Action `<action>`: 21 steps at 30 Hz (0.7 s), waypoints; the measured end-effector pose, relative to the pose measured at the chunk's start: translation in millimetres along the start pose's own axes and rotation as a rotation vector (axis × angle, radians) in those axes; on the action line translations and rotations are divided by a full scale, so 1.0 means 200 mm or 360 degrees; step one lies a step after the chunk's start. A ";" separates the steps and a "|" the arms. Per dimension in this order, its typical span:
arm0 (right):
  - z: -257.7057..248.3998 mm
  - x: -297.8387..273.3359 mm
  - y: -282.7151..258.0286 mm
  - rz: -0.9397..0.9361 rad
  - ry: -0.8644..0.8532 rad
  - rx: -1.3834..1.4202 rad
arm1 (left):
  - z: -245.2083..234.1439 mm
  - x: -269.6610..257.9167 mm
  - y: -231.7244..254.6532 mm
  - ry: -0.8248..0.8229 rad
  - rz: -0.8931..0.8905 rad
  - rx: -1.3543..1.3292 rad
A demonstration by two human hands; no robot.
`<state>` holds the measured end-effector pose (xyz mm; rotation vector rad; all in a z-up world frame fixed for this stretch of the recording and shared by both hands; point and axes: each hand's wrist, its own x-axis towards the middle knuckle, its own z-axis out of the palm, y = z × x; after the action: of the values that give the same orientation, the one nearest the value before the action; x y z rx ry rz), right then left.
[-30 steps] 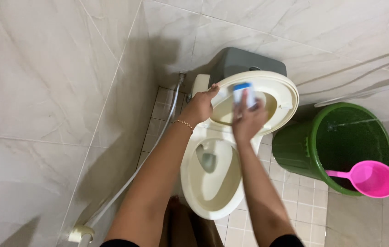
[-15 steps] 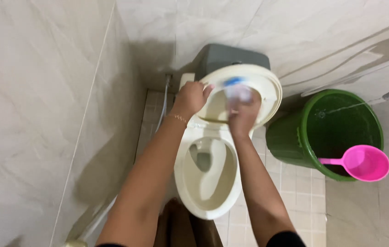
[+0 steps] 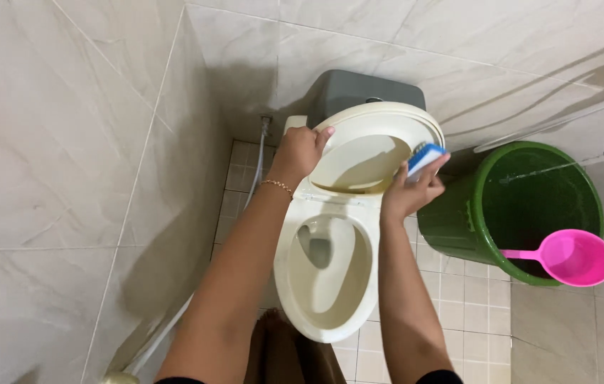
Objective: The recorder cleans the toilet bowl and lid using a brush and liquid detergent.
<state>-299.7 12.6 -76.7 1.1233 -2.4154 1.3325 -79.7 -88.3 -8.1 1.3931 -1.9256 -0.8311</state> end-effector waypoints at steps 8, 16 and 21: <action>-0.08 0.06 -0.47 -0.0817 0.0054 -0.0047 | 0.07 -0.09 0.04 0.0146 -0.0055 0.0005; -0.06 0.25 0.07 -0.0068 0.0166 0.0286 | 0.09 -0.08 0.05 0.0345 0.0055 0.0113; -0.06 0.23 0.03 0.0251 0.0144 0.0463 | 0.02 -0.11 0.21 0.0085 -0.0236 0.0264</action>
<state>-339.0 -1.0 -51.2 0.9222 -2.3397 1.7904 -101.7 -57.1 18.8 1.6564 -1.9037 -0.7066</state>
